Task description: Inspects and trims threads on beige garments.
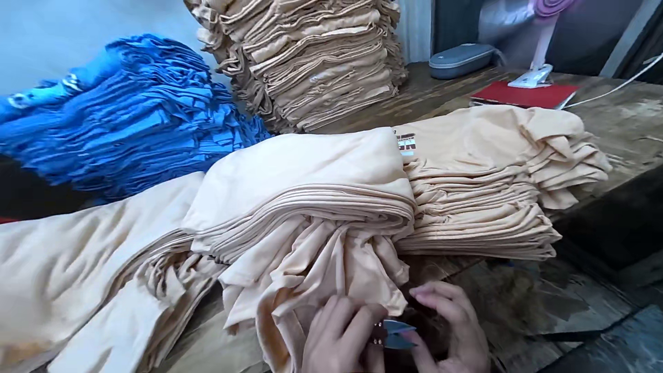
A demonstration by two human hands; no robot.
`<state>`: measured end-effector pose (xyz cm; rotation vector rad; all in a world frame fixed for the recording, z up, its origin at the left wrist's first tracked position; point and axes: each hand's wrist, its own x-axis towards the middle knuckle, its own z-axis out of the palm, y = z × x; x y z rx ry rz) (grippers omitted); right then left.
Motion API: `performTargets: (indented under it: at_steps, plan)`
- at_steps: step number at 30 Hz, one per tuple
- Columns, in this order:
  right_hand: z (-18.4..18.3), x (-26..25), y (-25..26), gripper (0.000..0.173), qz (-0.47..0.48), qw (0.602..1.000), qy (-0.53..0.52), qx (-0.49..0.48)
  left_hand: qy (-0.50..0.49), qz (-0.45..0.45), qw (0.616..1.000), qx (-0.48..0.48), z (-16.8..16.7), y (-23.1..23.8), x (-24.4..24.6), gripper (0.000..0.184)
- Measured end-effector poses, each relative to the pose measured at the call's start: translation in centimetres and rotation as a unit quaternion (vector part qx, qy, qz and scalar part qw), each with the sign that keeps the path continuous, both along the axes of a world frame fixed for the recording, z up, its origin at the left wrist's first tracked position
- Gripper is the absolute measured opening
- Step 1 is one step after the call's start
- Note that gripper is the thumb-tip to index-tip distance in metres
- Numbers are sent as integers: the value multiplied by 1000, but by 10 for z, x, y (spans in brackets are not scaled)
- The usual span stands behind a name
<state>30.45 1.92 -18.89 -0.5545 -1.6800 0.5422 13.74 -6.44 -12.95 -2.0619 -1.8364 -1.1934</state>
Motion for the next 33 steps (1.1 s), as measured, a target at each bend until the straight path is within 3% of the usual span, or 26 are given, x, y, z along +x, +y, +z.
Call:
performTargets:
  at_steps: [3,5,7,9,11,14,16,19,20,22,24,26,28,30,33]
  plan:
    - [13,-29,3,19,58,994,96,-1,-93,-38,995,-12,18,4,-5,18]
    - [24,-40,13,9,132,972,180,-70,-152,-40,987,-24,26,13,-11,18]
    - [34,-47,21,13,181,946,230,-142,-224,-46,973,-40,30,25,-21,14]
    - [38,-48,23,25,195,956,179,-125,-291,-57,953,-61,33,34,-28,13]
    - [39,-44,17,37,112,991,70,-29,-327,-68,940,-73,34,38,-30,13]
    - [28,-26,8,10,-49,992,49,109,-333,-95,934,-91,35,34,-29,15]
    - [29,-14,7,6,-73,991,69,92,-333,-107,932,-93,35,31,-28,17]
    - [33,-21,7,41,-38,998,33,36,-328,-102,935,-82,30,29,-25,18]
    - [31,-26,8,43,-38,998,11,48,-325,-98,937,-80,30,28,-24,18]
    - [23,-27,7,21,-68,990,-4,126,-314,-92,941,-87,32,22,-22,23]
    - [18,-12,3,13,-72,980,-14,186,-293,-92,948,-90,35,10,-24,40]
    - [13,1,-2,12,-49,979,-18,195,-211,-89,972,-51,31,-2,-29,65]
    - [10,9,-6,11,-36,982,-25,183,-77,-56,995,19,27,-15,-30,42]
    - [10,10,-9,11,-35,984,-30,174,60,-22,994,87,24,-24,-25,24]
    - [14,4,-13,10,-48,986,-27,160,208,21,968,140,19,-25,-17,22]
